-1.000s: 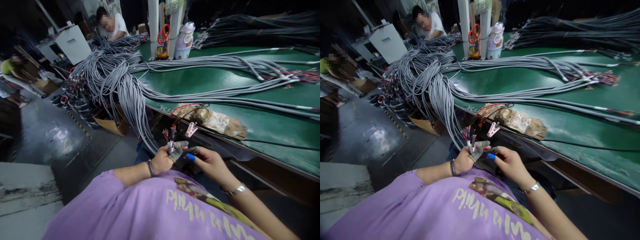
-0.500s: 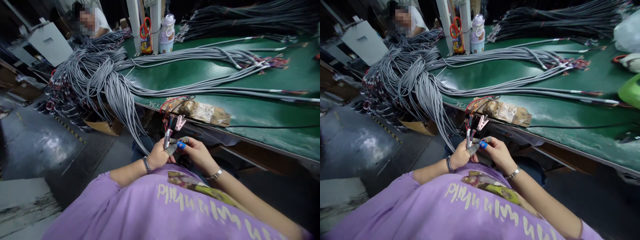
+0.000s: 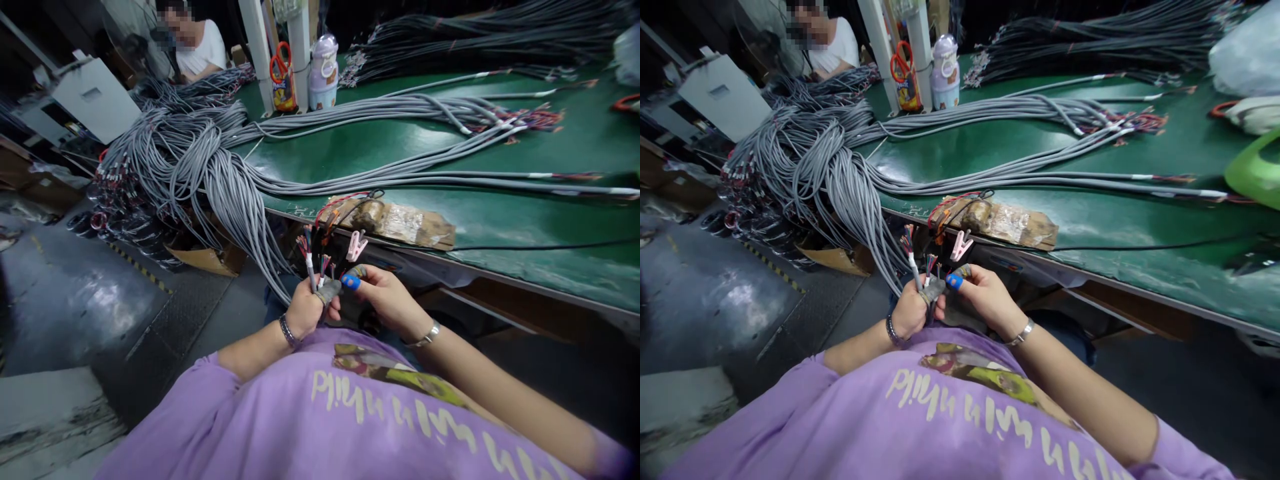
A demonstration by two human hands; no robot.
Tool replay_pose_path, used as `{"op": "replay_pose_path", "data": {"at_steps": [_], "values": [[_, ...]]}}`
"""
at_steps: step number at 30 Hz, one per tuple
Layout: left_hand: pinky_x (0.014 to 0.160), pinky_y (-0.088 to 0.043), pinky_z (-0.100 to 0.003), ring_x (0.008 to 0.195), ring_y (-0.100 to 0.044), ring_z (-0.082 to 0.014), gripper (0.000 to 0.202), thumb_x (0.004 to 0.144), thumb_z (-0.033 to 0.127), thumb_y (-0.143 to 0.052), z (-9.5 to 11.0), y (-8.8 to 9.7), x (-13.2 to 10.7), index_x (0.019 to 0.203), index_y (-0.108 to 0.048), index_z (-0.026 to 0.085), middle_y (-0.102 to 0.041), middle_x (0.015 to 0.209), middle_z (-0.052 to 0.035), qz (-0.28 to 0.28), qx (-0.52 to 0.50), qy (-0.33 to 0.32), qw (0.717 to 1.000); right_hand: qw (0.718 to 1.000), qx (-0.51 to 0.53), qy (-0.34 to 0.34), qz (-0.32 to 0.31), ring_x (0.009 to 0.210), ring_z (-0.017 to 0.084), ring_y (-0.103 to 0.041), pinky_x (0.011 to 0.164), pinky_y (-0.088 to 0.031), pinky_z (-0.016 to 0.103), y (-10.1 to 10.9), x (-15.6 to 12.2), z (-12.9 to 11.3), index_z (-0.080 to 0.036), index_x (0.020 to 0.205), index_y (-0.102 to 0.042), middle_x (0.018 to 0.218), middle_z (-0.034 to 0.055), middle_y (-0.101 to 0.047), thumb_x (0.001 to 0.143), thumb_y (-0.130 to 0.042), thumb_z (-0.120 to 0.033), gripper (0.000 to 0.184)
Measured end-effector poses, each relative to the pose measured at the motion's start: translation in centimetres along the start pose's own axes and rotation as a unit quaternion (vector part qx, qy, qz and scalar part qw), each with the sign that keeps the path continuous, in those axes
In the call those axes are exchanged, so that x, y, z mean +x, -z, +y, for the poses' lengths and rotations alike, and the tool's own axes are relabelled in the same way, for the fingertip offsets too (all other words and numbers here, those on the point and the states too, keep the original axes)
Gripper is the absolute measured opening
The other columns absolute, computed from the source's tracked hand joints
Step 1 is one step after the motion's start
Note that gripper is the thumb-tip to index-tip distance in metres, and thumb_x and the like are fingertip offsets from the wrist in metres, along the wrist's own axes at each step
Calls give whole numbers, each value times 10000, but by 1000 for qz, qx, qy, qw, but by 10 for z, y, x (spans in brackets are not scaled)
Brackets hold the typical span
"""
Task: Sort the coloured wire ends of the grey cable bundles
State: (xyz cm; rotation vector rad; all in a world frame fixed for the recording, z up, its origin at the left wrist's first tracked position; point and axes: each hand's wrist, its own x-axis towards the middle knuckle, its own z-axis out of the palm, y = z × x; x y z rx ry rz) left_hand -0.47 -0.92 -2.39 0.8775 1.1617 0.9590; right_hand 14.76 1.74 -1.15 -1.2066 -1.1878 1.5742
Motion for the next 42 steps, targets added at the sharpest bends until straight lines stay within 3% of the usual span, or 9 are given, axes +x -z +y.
{"op": "replay_pose_path", "data": {"at_steps": [3, 7, 13, 18, 23, 28, 33, 42], "values": [[380, -388, -193, 382, -513, -79, 468, 688, 598, -693, -1, 0, 1, 784, -530, 171, -583, 575, 40, 41, -22, -16, 999, 1000, -22, 14, 4, 538, 107, -428, 510, -377, 255, 0, -5, 1, -184, 676, -604, 587, -22, -539, 593, -793, -566, 435], [372, -369, -187, 383, -507, -68, 444, 688, 566, -712, -2, -2, 1, 754, -537, 163, -596, 598, 32, 52, -25, -35, 998, 999, -28, 31, 6, 551, 109, -431, 518, -382, 253, 1, -7, 0, -183, 688, -602, 603, -21, -535, 623, -775, -562, 421], [375, -390, -189, 377, -508, -74, 372, 699, 472, -728, -4, -3, 0, 732, -523, 163, -583, 559, 36, 30, -16, -33, 999, 999, -19, 28, -22, 621, 128, -504, 562, -415, 256, -4, 1, -1, -184, 847, -628, 724, 1, -620, 655, -762, -534, 422], [374, -393, -189, 377, -512, -82, 389, 658, 454, -758, -4, -4, -1, 754, -516, 164, -579, 541, 39, 33, -4, -15, 999, 998, -24, 42, -39, 633, 139, -532, 649, -448, 287, -7, 5, 0, -175, 757, -618, 676, 1, -625, 656, -769, -519, 389], [377, -390, -181, 388, -514, -73, 404, 691, 502, -730, -5, -4, 0, 730, -514, 164, -590, 565, 31, 27, -6, -27, 999, 1000, 1, 11, -13, 532, 100, -442, 526, -372, 247, -6, 2, 1, -178, 695, -591, 590, -28, -555, 665, -745, -541, 395], [383, -397, -195, 388, -532, -97, 444, 624, 522, -767, -3, -4, 1, 733, -527, 164, -590, 533, 25, -13, 10, 34, 999, 999, -28, 17, -43, 572, 130, -506, 584, -417, 274, -4, 2, 2, -183, 747, -610, 629, 1, -606, 694, -711, -572, 405], [379, -368, -187, 389, -526, -84, 434, 655, 538, -739, -1, -3, 1, 719, -526, 165, -614, 571, 14, 14, -23, 13, 1000, 995, -87, 44, 10, 564, 129, -485, 577, -420, 277, -1, 4, -3, -177, 671, -621, 607, 0, -592, 624, -749, -618, 462], [372, -359, -188, 382, -516, -78, 419, 686, 537, -719, -4, -4, 4, 724, -538, 161, -613, 581, 14, 38, -38, 6, 999, 997, -53, 35, 38, 549, 116, -456, 520, -398, 260, 1, 4, 10, -177, 714, -645, 624, 3, -593, 613, -757, -624, 472]]}}
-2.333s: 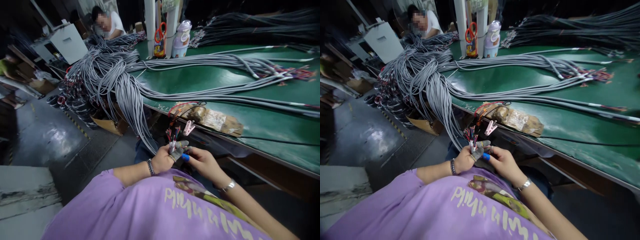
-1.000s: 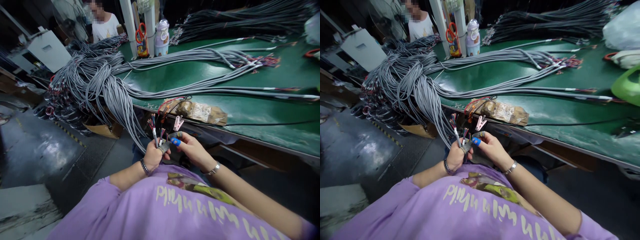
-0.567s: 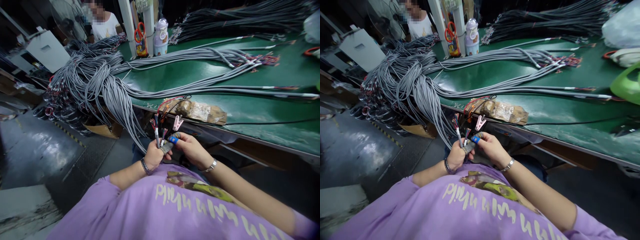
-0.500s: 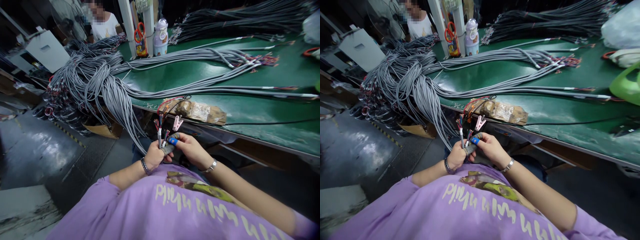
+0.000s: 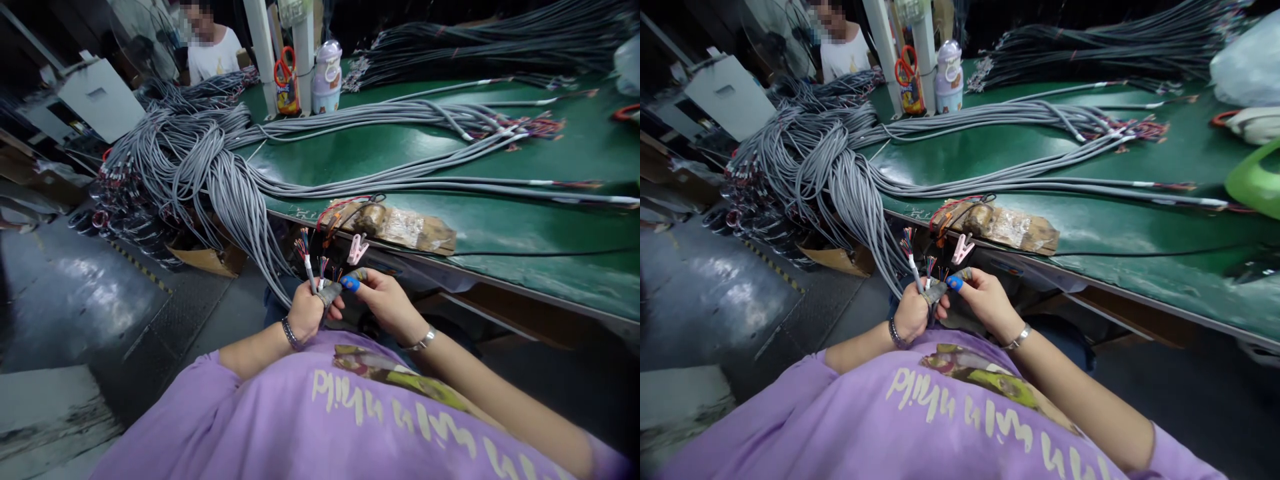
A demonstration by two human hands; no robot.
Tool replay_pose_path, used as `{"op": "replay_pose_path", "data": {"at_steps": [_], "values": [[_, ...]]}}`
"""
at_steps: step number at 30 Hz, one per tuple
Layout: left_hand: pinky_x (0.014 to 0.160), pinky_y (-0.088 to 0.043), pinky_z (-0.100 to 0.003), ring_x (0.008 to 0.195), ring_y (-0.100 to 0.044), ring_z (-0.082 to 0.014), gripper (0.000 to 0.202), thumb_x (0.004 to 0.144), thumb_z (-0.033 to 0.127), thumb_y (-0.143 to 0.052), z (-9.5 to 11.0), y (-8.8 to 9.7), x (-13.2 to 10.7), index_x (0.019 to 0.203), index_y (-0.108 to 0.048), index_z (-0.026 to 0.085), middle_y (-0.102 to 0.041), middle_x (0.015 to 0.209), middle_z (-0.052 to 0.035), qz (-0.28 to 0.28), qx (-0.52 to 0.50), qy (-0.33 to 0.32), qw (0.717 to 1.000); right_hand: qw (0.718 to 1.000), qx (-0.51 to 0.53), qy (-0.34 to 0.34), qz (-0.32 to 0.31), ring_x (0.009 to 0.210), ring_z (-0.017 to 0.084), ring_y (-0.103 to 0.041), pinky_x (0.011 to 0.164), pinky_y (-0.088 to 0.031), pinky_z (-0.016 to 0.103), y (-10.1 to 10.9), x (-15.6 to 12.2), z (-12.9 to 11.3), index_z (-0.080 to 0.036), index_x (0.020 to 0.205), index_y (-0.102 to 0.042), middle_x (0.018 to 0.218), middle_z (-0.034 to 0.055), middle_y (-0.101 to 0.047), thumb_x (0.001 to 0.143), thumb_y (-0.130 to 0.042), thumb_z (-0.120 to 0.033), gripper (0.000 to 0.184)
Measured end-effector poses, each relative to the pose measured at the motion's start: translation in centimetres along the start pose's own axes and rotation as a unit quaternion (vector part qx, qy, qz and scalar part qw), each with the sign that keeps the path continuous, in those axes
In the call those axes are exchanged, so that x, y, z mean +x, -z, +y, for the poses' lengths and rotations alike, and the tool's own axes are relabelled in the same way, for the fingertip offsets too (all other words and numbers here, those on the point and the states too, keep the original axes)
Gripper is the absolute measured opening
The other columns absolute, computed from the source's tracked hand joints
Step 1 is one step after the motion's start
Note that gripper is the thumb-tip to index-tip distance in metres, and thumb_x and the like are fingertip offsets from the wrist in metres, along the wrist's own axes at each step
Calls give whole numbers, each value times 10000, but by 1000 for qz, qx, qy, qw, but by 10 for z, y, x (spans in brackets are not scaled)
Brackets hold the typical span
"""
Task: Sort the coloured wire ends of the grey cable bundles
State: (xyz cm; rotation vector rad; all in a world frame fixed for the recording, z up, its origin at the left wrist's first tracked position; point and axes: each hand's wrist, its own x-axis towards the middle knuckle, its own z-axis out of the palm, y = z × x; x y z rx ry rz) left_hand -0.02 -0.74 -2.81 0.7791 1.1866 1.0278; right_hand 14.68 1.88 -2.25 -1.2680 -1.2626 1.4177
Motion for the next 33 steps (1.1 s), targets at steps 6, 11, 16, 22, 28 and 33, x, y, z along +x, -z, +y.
{"op": "replay_pose_path", "data": {"at_steps": [6, 11, 16, 22, 28, 33], "values": [[370, -367, -191, 372, -492, -72, 420, 687, 537, -724, -1, 2, 0, 726, -542, 160, -570, 546, 37, 1, 3, -13, 1000, 999, 24, -14, -16, 541, 110, -426, 516, -379, 257, -1, -1, -1, -182, 692, -611, 598, -15, -542, 605, -762, -612, 464], [368, -373, -194, 367, -485, -74, 435, 672, 545, -734, -1, 3, -1, 718, -543, 157, -567, 534, 36, -13, 11, -9, 1000, 996, 64, -37, -45, 534, 97, -409, 513, -350, 248, -3, 1, -4, -178, 737, -623, 623, -26, -545, 610, -771, -568, 436], [362, -376, -191, 361, -485, -74, 441, 663, 544, -747, -1, 3, -1, 713, -542, 157, -571, 533, 36, -19, 8, -6, 1000, 995, 78, -41, -44, 577, 101, -438, 544, -363, 246, -5, 0, -6, -165, 719, -635, 653, -17, -571, 587, -809, -519, 416], [367, -373, -185, 367, -496, -72, 437, 679, 546, -735, -2, 4, 0, 705, -544, 154, -575, 538, 31, -12, 2, -9, 1000, 994, 92, -47, -22, 557, 96, -424, 533, -358, 248, -7, -2, -3, -167, 721, -636, 632, -23, -559, 615, -792, -529, 409], [358, -370, -190, 357, -480, -73, 425, 663, 513, -760, 1, 7, -1, 698, -536, 153, -561, 515, 39, -17, -3, -19, 1000, 984, 166, -56, -35, 532, 87, -421, 526, -392, 240, -1, -1, 3, -178, 705, -632, 595, -35, -525, 639, -795, -531, 394], [346, -345, -190, 344, -450, -66, 444, 626, 512, -785, 15, 11, -2, 710, -540, 152, -558, 501, 38, -47, -25, -3, 999, 952, 289, -103, -20, 519, 87, -442, 505, -430, 243, 12, 11, 6, -187, 704, -632, 669, 3, -600, 716, -729, -585, 410]]}}
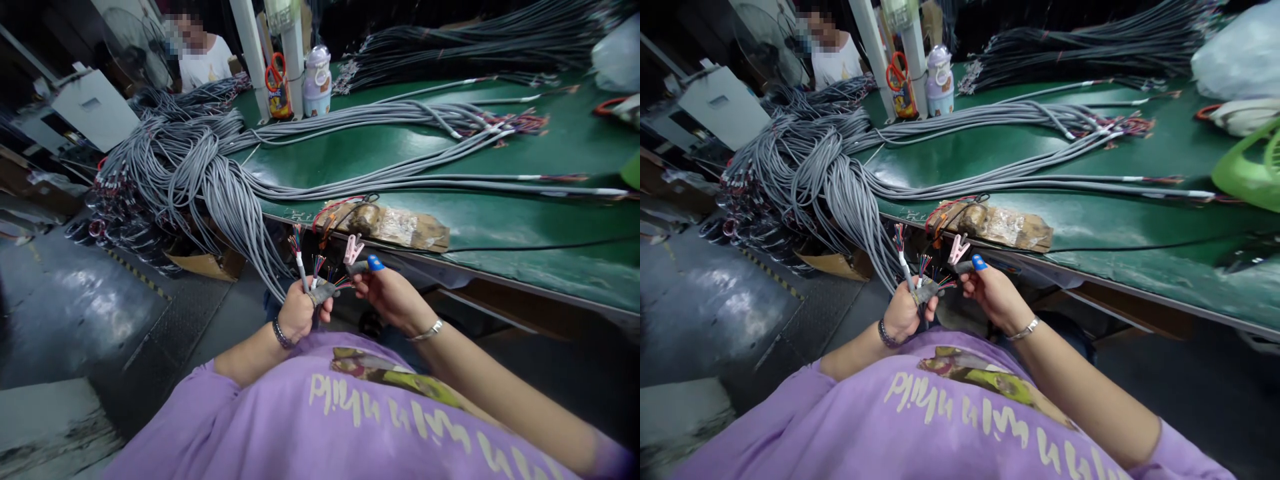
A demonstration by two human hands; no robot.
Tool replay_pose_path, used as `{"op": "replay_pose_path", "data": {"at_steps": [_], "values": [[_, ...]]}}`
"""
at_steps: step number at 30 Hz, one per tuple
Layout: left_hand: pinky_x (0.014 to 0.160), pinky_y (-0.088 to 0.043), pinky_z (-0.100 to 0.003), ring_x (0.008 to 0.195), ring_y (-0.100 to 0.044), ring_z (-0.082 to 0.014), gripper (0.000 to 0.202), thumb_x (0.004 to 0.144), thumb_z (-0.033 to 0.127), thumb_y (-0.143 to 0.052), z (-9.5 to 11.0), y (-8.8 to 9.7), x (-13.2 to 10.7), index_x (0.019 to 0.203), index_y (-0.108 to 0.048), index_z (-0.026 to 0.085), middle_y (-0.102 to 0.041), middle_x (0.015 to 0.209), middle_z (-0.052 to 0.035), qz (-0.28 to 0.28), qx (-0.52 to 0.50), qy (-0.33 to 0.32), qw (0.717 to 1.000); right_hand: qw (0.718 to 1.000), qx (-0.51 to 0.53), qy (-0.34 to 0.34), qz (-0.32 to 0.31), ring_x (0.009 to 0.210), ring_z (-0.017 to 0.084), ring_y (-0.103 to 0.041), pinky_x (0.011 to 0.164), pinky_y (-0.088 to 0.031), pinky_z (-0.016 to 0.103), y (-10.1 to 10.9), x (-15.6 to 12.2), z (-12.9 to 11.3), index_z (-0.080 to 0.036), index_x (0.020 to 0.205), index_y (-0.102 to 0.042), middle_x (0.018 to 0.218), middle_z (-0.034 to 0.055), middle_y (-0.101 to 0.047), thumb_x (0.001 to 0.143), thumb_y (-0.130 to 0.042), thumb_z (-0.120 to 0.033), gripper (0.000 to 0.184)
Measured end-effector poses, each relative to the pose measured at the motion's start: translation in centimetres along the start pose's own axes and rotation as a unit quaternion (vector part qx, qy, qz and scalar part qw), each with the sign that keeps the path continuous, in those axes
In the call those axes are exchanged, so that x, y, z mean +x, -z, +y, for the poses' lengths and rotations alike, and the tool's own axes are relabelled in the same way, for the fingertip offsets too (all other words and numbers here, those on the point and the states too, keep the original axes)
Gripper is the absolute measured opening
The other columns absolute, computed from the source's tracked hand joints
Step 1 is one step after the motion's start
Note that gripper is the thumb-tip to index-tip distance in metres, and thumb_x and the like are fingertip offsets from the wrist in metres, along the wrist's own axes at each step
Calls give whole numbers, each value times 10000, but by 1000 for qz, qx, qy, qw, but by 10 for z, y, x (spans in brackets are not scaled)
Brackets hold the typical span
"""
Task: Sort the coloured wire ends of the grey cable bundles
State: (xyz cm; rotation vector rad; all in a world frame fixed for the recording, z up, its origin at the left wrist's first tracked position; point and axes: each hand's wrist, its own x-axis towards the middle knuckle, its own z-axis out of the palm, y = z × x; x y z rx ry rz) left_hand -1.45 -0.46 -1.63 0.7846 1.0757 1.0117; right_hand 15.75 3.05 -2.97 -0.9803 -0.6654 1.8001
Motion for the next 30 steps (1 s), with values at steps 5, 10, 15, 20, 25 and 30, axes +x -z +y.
{"op": "replay_pose_path", "data": {"at_steps": [5, 10, 15, 20, 25, 30], "values": [[317, -307, -183, 328, -425, -71, 446, 589, 474, -819, 17, -3, 4, 721, -534, 158, -544, 465, 40, -81, -35, 49, 995, 995, 39, -75, -52, 540, 100, -482, 503, -424, 243, -6, 15, -15, -189, 790, -681, 731, 20, -643, 682, -745, -615, 444], [307, -293, -194, 311, -404, -74, 444, 546, 445, -840, 29, -12, 12, 662, -524, 155, -519, 430, 33, -134, -57, 86, 986, 996, -29, 73, -29, 496, 96, -395, 475, -327, 256, -15, 21, -12, -200, 703, -637, 612, -20, -565, 682, -735, -633, 444], [330, -285, -194, 336, -398, -71, 416, 541, 414, -832, 28, -14, 19, 660, -531, 153, -502, 428, 28, -145, -66, 114, 981, 994, -41, 101, -4, 502, 117, -430, 489, -328, 275, -17, 26, -3, -204, 651, -617, 574, -6, -557, 731, -622, -718, 520], [338, -286, -194, 353, -392, -73, 366, 561, 367, -808, 24, -13, 24, 693, -539, 157, -494, 452, 35, -143, -88, 127, 978, 993, 87, 7, -77, 555, 125, -520, 555, -444, 268, -18, 32, -4, -186, 699, -655, 630, 3, -602, 698, -685, -687, 502], [337, -285, -195, 352, -384, -68, 342, 565, 332, -797, 21, -11, 27, 721, -554, 150, -500, 476, 38, -145, -97, 149, 973, 988, 131, 1, -82, 547, 109, -530, 550, -462, 242, -17, 34, -3, -183, 685, -660, 615, -10, -609, 714, -730, -603, 427], [335, -296, -193, 345, -380, -65, 323, 579, 323, -779, 17, -9, 30, 735, -558, 148, -496, 479, 44, -148, -98, 164, 970, 988, 140, 4, -66, 518, 95, -522, 504, -460, 221, -19, 35, -3, -185, 699, -674, 612, -17, -628, 694, -761, -580, 404]]}}
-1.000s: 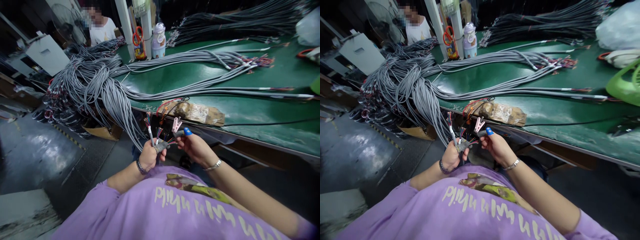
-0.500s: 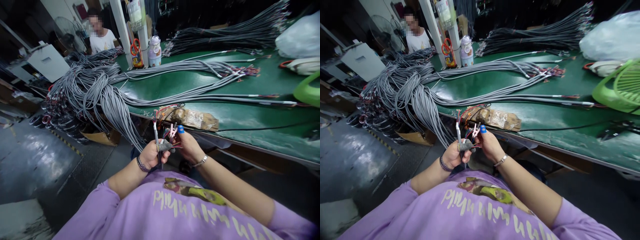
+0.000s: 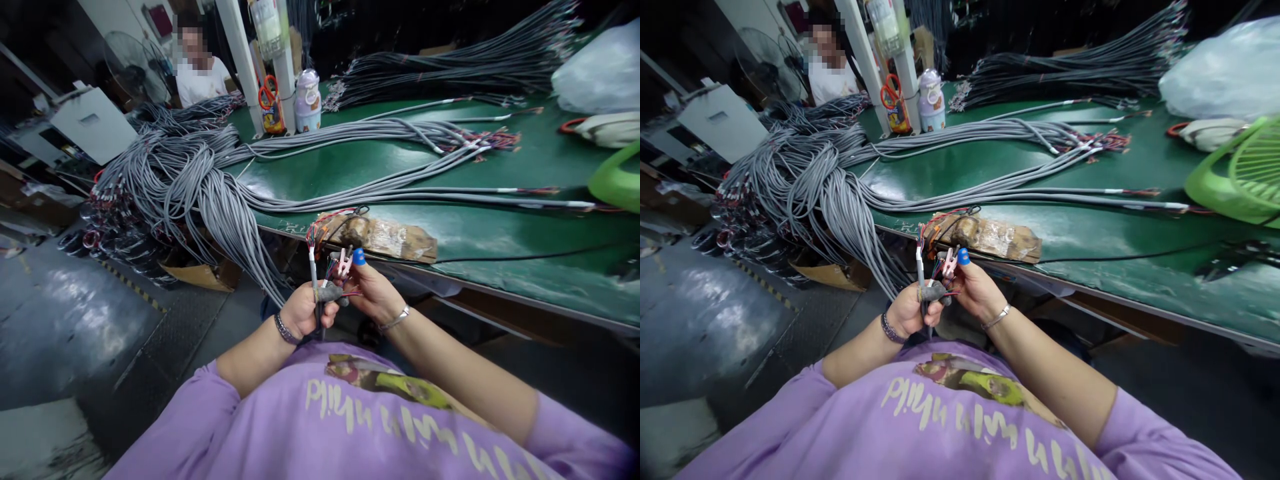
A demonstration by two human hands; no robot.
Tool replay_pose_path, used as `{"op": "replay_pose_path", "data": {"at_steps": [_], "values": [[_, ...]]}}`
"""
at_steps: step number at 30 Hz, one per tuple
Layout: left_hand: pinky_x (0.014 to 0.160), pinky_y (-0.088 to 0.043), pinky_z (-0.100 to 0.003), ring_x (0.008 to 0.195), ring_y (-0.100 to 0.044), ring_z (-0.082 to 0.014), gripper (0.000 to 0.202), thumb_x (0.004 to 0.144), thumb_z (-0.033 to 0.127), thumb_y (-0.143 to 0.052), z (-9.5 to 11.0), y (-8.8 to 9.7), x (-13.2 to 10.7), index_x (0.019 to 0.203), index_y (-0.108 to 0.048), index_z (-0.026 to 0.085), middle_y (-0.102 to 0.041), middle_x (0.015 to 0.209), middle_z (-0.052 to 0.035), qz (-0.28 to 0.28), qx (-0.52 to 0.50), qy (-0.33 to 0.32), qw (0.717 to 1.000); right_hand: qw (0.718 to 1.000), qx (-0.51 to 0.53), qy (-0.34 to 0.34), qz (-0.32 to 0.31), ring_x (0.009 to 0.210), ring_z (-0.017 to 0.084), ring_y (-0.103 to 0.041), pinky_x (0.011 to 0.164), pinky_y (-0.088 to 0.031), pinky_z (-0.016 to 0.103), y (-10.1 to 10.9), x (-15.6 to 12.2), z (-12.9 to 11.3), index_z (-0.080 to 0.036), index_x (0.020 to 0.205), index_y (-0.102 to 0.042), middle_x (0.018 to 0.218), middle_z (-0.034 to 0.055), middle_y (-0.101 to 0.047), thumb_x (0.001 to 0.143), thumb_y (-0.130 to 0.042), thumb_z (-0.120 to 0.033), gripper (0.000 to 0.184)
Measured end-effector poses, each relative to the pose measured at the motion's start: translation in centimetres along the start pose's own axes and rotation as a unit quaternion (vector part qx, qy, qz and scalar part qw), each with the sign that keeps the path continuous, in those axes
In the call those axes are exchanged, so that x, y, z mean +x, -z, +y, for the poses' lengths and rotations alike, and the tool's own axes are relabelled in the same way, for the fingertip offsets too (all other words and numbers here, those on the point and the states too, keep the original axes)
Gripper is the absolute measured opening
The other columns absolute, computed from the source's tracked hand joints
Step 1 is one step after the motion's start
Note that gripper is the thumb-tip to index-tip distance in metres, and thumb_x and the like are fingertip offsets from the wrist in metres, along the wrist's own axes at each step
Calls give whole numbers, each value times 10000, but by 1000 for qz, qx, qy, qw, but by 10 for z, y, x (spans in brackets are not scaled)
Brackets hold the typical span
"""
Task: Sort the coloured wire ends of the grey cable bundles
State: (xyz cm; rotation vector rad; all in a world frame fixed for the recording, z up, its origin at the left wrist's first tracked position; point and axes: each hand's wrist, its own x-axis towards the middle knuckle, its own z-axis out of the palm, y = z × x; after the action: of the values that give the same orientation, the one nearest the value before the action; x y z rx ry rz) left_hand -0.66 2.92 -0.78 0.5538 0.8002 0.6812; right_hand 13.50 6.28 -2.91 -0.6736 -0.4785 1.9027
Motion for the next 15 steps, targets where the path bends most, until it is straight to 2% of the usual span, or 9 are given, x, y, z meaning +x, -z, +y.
{"op": "replay_pose_path", "data": {"at_steps": [5, 9, 15], "values": [[327, -306, -201, 324, -370, -69, 300, 587, 322, -758, 1, 2, 1, 734, -558, 152, -517, 483, 39, -6, -5, 6, 1000, 1000, 8, 1, 10, 501, 80, -521, 496, -463, 203, -1, 1, 1, -179, 675, -672, 592, -27, -628, 657, -781, -590, 425], [326, -307, -209, 310, -359, -82, 293, 597, 349, -749, 2, 3, 2, 714, -565, 153, -479, 424, 41, -10, -3, 15, 1000, 1000, 5, 5, 4, 500, 88, -523, 505, -466, 216, -2, 2, 2, -181, 682, -670, 595, -20, -633, 679, -762, -597, 427], [336, -291, -202, 312, -373, -76, 325, 598, 380, -762, 1, 2, -1, 714, -573, 142, -470, 413, 38, 3, 15, 1, 1000, 1000, -9, 4, -6, 581, 118, -561, 584, -497, 247, -4, -4, 1, -209, 718, -662, 643, -8, -639, 684, -692, -692, 485]]}}
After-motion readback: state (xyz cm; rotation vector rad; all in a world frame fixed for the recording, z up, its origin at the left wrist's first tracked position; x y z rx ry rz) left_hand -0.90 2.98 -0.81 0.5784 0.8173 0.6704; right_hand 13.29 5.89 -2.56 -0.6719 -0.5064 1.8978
